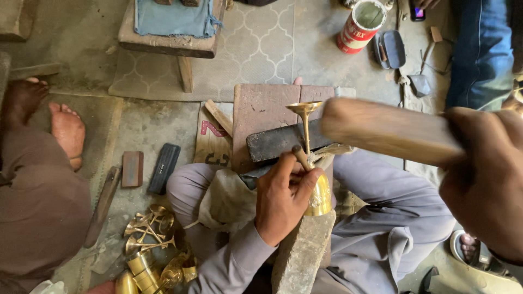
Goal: The person sits on the floor and uses a wooden mallet to repeatedly strike a small brass object held against a stone anvil. The person rotates the object occasionally to work different areas while continuing to hammer.
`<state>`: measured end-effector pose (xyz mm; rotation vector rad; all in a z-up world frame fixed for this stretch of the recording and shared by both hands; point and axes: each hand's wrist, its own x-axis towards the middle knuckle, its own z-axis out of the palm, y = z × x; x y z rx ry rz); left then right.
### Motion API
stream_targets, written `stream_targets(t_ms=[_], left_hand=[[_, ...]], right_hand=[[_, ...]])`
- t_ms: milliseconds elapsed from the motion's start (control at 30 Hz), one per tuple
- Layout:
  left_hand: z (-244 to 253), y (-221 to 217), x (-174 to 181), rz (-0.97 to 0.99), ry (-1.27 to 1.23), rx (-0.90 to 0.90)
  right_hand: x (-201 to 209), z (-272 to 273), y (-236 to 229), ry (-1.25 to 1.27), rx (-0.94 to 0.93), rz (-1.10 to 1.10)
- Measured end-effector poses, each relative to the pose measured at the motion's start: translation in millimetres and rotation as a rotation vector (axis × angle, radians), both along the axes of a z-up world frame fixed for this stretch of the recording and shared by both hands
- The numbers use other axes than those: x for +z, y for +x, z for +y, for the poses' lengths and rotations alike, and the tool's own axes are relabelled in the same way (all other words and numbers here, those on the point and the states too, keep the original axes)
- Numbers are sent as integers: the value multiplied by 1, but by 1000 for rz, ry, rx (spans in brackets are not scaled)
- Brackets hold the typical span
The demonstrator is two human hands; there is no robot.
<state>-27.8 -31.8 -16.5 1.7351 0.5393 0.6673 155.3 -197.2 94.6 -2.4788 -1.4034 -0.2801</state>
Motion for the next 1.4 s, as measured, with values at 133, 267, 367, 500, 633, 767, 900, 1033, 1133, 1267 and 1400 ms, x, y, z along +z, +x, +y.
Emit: stream_targets(t_ms=[133, 267, 367, 500, 633, 767, 900, 1033, 1133, 1267, 1400], left_hand=[[0, -2, 2, 50, 29, 4], [2, -2, 3, 73, 38, -15], [3, 0, 1, 55, 31, -7], [0, 0, -1, 32, -128, 12], [1, 2, 0, 81, -73, 6], [1, -1, 1, 24, -83, -13], [-2, -2, 2, 0, -138, 13], [-2, 0, -1, 4, -88, 3], [-1, -1, -3, -25, -42, -28], [-5, -3, -2, -46, -51, -26], [-7, -1, 0, -9, 47, -3]], right_hand=[[23, 32, -4, -13, 106, -103], [30, 52, -9, 50, 181, -47], [36, 66, -11, -94, 203, -263], [55, 84, -13, -272, 142, -232], [73, 82, -21, -379, 190, -583], [63, 79, -20, -366, 92, -384], [50, 67, -12, -381, 65, -298], [46, 57, -5, -452, 101, -569], [47, 55, -4, -365, 45, -267], [48, 51, -4, -481, 119, -336], [47, 48, 0, -365, 128, -240]])
